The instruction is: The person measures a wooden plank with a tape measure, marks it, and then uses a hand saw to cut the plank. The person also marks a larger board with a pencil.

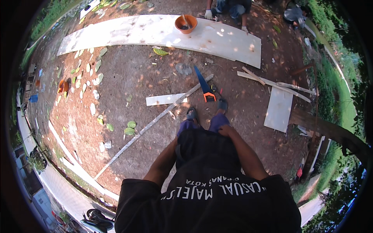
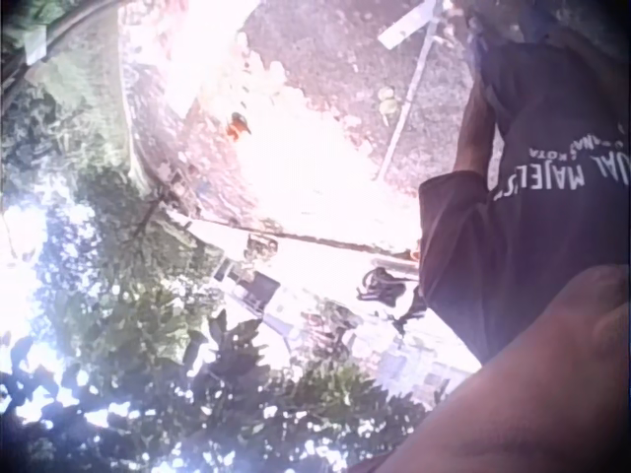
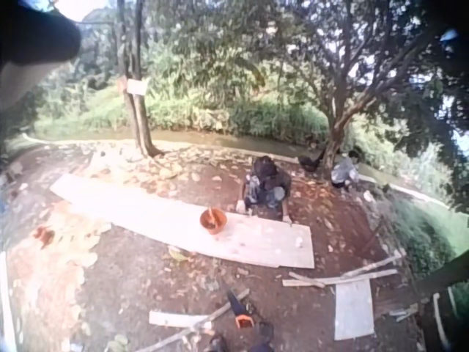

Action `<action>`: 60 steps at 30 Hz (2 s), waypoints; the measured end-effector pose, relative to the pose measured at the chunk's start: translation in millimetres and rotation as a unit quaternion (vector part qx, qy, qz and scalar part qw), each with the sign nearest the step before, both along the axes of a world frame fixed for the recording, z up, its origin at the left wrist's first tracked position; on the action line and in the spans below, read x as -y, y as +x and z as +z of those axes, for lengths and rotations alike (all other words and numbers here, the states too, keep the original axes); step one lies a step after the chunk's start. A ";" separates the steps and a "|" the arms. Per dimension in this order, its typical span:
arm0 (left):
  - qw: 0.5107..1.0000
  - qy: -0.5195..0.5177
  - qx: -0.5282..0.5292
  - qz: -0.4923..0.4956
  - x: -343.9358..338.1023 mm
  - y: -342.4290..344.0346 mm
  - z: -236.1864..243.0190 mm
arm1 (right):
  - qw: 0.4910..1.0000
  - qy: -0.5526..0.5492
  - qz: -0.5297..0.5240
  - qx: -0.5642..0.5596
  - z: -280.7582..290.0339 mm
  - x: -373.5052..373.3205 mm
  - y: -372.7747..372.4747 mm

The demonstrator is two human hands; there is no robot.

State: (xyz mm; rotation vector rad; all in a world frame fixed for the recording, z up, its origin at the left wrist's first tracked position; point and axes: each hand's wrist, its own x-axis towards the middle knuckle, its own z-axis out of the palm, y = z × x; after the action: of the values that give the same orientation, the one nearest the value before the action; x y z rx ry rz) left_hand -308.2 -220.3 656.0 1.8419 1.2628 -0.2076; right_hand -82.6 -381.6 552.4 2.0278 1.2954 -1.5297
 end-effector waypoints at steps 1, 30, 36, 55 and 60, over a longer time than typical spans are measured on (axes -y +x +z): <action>1.000 0.023 0.008 -0.007 3.2 -3.1 -11.5 | 1.000 0.000 -0.008 0.007 3.6 -0.6 0.9; 0.970 -0.089 0.223 -0.029 -6.2 -91.4 -63.5 | 0.995 0.065 -0.070 0.015 -5.0 -3.1 5.0; 0.959 -0.204 0.197 -0.021 -17.7 -103.3 4.4 | 0.998 0.056 -0.014 0.024 3.4 -15.4 13.1; 0.968 -0.089 0.072 -0.225 -21.0 -205.7 3.8 | 0.994 0.102 0.005 -0.038 25.7 -87.4 7.6; 0.973 -0.127 0.092 -0.167 -60.9 -224.8 55.5 | 0.992 0.099 0.028 0.077 72.3 -93.1 3.6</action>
State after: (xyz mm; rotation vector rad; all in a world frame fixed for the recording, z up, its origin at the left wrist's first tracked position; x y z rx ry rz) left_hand -533.0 -159.3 711.5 1.7929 0.7556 -0.3555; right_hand -79.0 -288.5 624.7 2.1590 1.4779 -1.2347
